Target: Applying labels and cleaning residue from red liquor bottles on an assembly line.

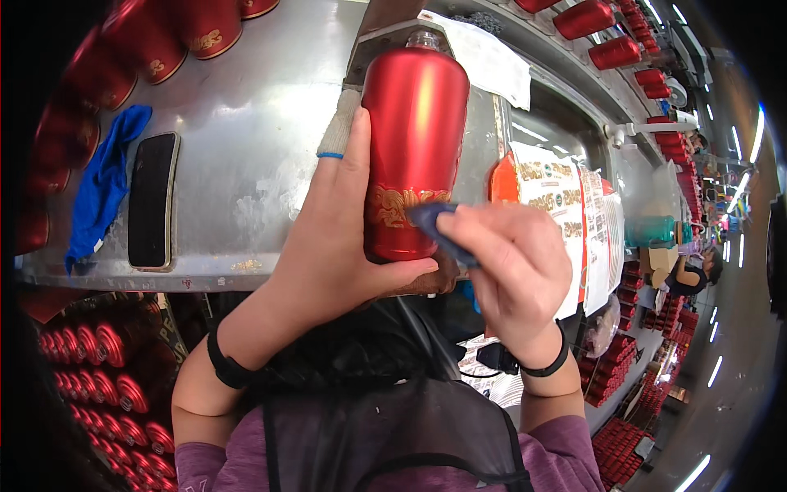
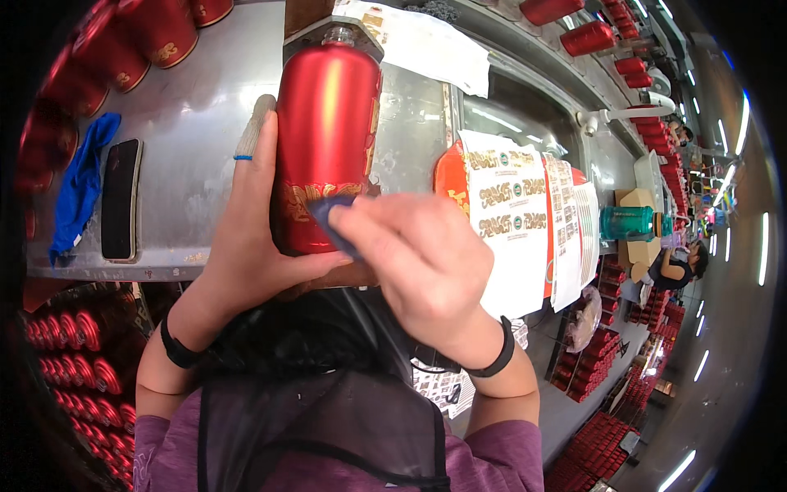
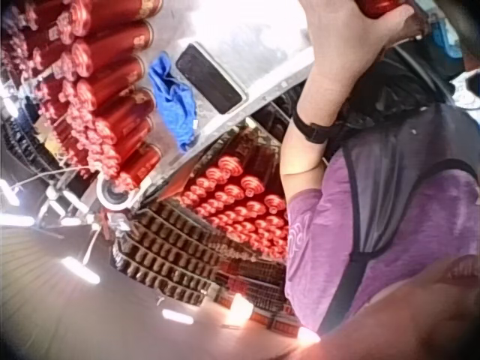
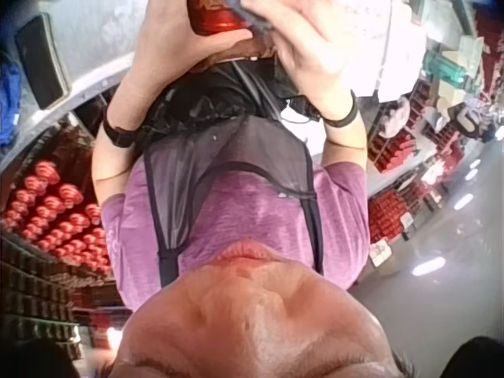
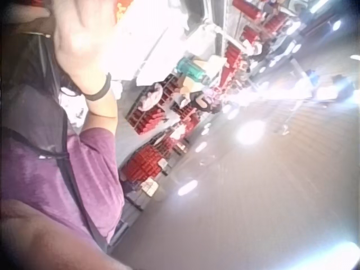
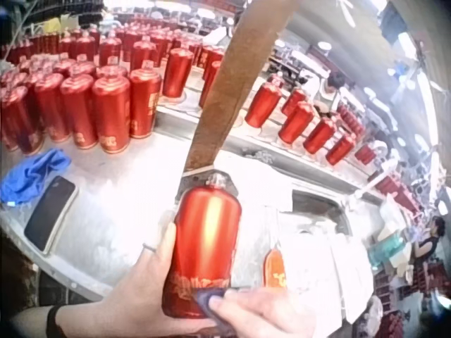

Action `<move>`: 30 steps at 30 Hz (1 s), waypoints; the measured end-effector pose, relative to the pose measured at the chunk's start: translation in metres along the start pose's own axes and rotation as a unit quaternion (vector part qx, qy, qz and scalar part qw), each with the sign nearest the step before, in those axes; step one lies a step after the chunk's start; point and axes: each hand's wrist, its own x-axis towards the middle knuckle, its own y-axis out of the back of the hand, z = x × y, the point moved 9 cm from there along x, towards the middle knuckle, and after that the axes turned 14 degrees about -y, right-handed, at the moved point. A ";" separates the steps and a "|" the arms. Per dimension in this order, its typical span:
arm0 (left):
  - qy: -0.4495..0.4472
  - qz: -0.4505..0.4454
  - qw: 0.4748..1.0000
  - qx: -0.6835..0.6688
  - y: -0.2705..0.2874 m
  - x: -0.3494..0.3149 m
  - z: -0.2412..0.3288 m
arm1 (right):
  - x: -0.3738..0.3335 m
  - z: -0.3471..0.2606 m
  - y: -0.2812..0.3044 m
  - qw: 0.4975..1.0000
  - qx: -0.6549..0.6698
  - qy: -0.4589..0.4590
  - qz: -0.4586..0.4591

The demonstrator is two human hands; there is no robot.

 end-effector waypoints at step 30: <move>0.034 -0.030 0.993 -0.108 -0.001 -0.008 -0.028 | 0.000 0.013 0.002 0.997 0.063 -0.044 0.004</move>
